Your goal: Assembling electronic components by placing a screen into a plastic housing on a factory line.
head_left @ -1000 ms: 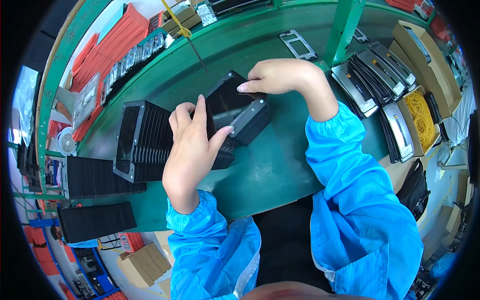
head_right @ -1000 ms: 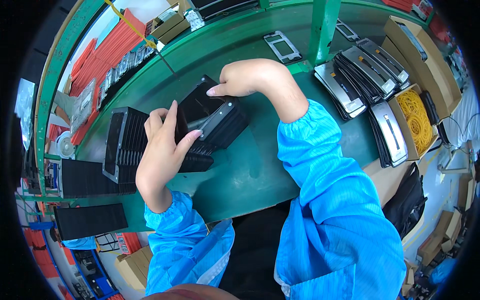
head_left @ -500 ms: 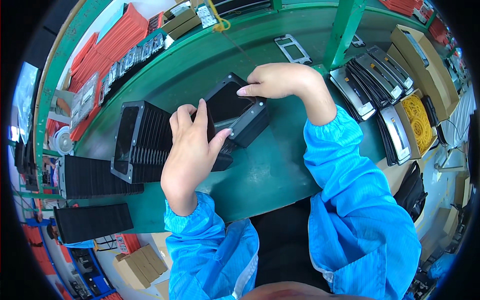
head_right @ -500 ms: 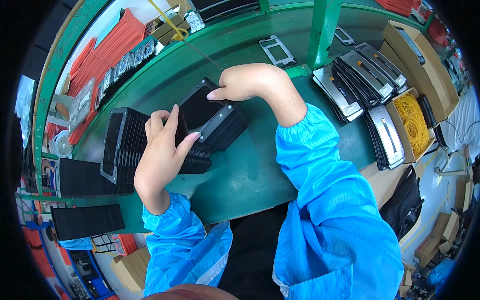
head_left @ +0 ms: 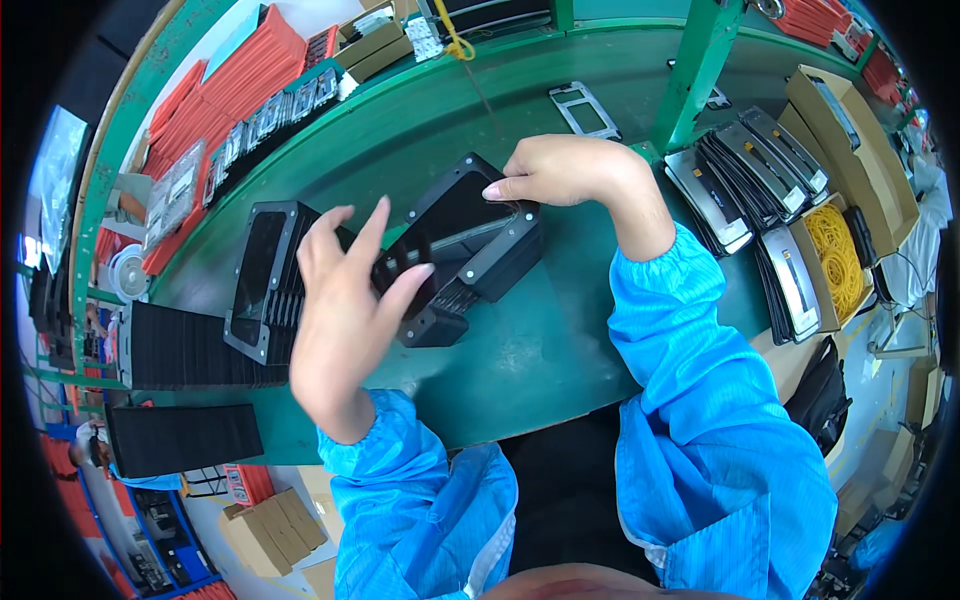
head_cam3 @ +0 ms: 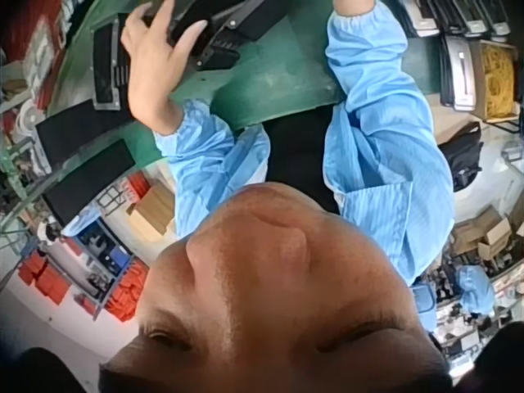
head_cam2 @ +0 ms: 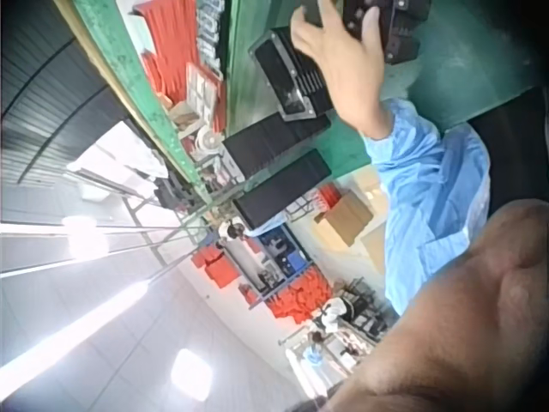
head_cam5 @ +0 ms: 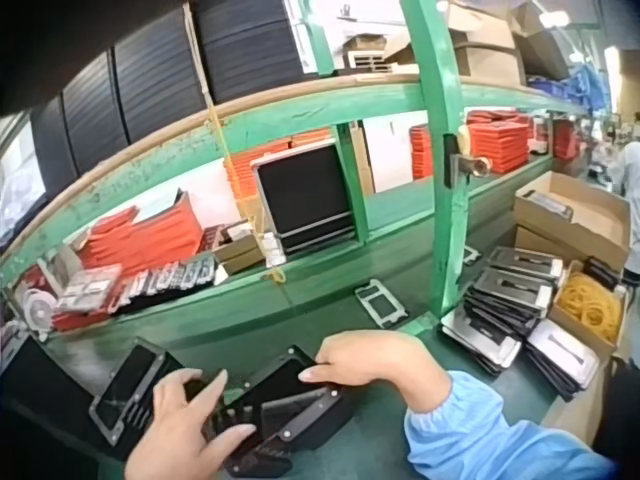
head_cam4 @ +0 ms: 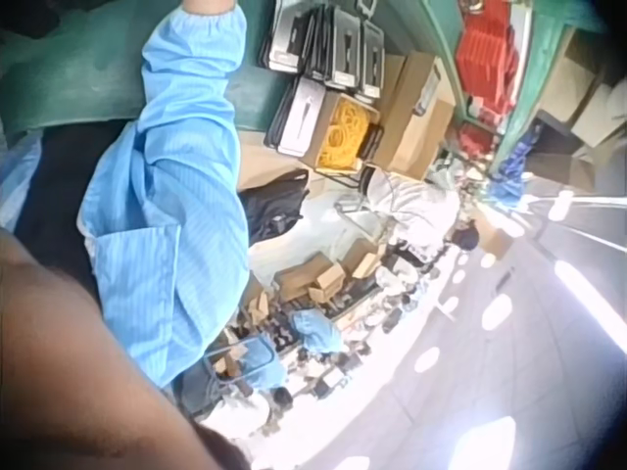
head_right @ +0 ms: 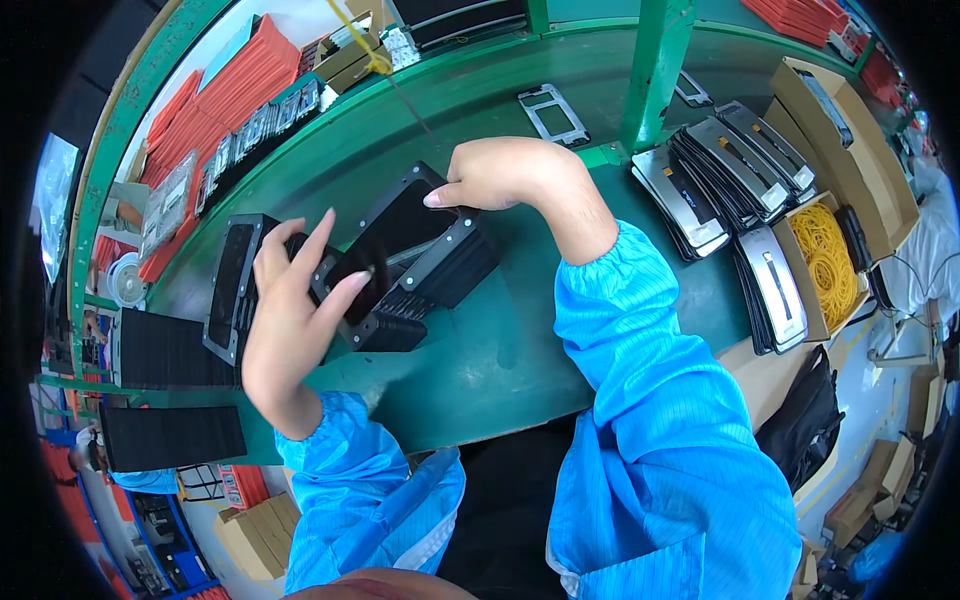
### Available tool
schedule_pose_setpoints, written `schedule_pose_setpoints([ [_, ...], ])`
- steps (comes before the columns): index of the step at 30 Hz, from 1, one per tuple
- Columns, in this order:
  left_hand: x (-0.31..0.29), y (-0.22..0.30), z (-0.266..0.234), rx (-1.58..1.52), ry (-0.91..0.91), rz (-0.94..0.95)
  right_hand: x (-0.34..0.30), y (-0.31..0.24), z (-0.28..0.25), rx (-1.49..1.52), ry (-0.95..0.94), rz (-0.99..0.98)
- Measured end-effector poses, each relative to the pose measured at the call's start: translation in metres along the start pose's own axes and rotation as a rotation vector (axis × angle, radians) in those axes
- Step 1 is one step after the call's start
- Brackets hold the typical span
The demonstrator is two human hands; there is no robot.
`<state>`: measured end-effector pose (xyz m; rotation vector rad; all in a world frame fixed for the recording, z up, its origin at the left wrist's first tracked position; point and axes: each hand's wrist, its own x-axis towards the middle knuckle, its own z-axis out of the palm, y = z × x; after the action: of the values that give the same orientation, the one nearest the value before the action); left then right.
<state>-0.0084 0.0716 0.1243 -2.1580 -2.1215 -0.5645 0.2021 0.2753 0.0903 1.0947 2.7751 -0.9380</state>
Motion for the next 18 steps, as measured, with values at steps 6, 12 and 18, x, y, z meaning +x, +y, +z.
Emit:
schedule_pose_setpoints([
  [6, -0.006, -0.027, -0.015, 0.004, -0.187, -0.147, -0.001, -0.004, -0.003, 0.011, 0.014, -0.030],
  [12, 0.012, -0.026, -0.008, -0.027, -0.268, -0.188, -0.001, -0.001, -0.003, -0.017, 0.019, -0.013],
  [18, 0.003, -0.047, -0.014, -0.190, -0.223, -0.200, 0.005, 0.001, -0.003, 0.023, 0.206, -0.209],
])
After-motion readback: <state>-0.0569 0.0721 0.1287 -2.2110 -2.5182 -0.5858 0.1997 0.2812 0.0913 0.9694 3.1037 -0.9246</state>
